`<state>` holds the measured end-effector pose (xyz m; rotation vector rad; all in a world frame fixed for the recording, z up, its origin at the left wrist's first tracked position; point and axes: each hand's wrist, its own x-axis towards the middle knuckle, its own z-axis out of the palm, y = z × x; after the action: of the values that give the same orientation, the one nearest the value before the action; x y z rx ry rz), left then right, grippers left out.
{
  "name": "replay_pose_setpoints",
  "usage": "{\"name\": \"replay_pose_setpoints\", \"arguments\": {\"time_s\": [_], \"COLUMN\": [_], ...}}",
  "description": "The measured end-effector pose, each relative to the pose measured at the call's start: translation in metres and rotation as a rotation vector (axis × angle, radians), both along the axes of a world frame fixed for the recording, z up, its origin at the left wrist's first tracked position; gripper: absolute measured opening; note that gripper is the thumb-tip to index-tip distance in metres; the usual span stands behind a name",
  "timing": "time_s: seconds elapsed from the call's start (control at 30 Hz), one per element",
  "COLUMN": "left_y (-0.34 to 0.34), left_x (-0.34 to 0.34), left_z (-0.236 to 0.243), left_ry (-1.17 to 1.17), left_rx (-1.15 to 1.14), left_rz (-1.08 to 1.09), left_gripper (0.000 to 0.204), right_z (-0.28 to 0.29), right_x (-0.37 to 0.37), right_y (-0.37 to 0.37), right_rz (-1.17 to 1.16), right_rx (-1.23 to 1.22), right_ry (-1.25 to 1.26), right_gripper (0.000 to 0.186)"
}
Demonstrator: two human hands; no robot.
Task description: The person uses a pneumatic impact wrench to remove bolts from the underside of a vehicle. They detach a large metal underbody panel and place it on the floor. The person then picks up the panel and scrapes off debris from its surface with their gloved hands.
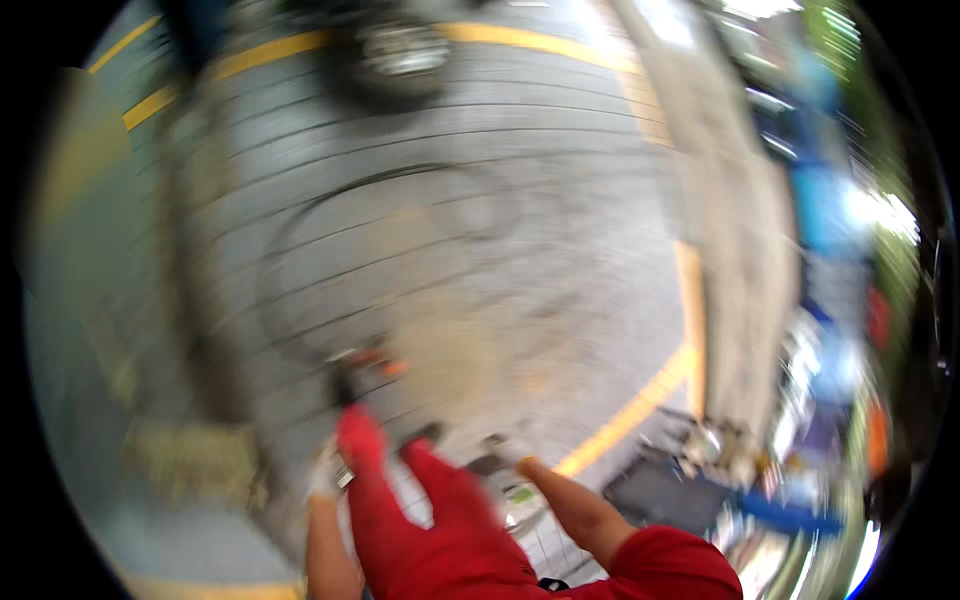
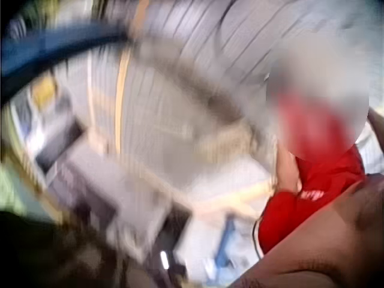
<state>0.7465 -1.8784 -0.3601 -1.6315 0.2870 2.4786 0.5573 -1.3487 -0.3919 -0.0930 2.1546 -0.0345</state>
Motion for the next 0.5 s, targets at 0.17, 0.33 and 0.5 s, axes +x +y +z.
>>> {"name": "replay_pose_setpoints", "arguments": {"time_s": [0.17, 0.33, 0.5], "left_y": [0.070, 0.102, 0.105], "left_x": [-0.032, -0.093, -0.050], "left_z": [-0.060, 0.045, -0.004], "left_ry": [0.155, -0.058, -0.075], "left_rx": [-0.071, -0.265, -0.310], "left_rz": [-0.100, -0.455, -0.408], "left_gripper": [0.046, 0.040, 0.040], "right_z": [0.206, 0.232, 0.252], "right_x": [-0.057, 0.017, 0.070], "right_y": [-0.058, 0.042, 0.102], "right_rz": [-0.540, -0.740, -0.828], "right_rx": [-0.098, -0.160, -0.155], "right_ry": [-0.116, -0.053, -0.090], "right_gripper": [0.052, 0.053, 0.049]}}
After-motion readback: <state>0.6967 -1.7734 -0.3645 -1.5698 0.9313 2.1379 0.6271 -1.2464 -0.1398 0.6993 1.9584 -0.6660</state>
